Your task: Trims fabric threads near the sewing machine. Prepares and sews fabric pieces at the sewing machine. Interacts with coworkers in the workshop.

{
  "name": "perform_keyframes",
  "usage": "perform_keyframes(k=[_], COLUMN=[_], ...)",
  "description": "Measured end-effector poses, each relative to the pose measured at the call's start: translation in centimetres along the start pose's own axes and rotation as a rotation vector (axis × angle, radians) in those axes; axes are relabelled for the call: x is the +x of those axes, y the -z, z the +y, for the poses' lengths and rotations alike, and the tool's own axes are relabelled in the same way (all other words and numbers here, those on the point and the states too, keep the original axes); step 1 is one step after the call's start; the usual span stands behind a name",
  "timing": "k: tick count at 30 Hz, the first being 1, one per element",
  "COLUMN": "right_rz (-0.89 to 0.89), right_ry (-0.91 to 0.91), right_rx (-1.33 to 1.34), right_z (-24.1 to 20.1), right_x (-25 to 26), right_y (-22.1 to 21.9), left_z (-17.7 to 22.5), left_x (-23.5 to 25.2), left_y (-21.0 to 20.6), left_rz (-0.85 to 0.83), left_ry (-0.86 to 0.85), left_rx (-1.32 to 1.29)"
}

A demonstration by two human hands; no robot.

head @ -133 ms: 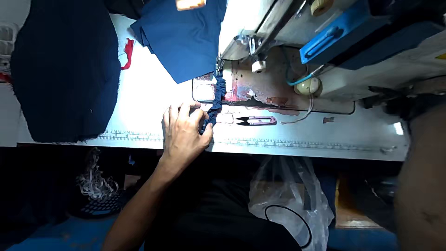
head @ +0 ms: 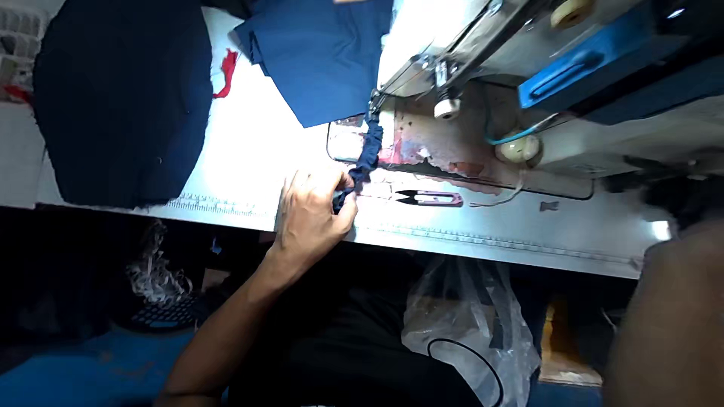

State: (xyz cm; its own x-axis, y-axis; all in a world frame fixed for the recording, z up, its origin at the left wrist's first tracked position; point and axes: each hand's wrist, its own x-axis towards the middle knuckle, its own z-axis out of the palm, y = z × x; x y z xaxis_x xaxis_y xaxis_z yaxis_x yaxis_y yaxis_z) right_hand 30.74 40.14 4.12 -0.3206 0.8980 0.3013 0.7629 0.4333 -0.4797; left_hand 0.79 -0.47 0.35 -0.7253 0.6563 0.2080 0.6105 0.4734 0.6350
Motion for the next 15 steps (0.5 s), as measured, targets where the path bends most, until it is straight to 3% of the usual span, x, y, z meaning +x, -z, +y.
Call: perform_keyframes(k=[1,2,4,6,8,11,15], right_rz=[0.015,0.053,-0.034,-0.271,-0.401,-0.552,-0.557], right_ry=[-0.077,-0.042,0.267,0.582,0.779,0.826,0.815], right_rx=[-0.056,0.032,0.273,0.279,0.188,0.011,-0.004], right_z=[-1.3,-3.7,-9.8,-14.8,-17.9,-19.9,-20.1], right_x=[-1.6,-4.2,-9.2,-12.3,-13.6,-13.7,-13.8], right_y=[-0.4,-0.8,-1.9,-3.4,-5.7,-8.4,-9.8], left_z=[0.3,0.5,0.6,0.3,0.2,0.4,0.2], left_x=[-0.3,-0.3,-0.2,0.0,0.2,-0.1,-0.2], left_y=[0.3,0.7,1.2,1.3,1.6,2.0,1.9], left_rz=[0.002,-0.004,-0.051,-0.091,-0.140,-0.186,-0.185], left_ry=[0.018,0.048,0.150,0.263,0.314,0.340,0.340], left_rx=[-0.094,-0.205,-0.502,-0.796,-0.947,-0.966,-0.907])
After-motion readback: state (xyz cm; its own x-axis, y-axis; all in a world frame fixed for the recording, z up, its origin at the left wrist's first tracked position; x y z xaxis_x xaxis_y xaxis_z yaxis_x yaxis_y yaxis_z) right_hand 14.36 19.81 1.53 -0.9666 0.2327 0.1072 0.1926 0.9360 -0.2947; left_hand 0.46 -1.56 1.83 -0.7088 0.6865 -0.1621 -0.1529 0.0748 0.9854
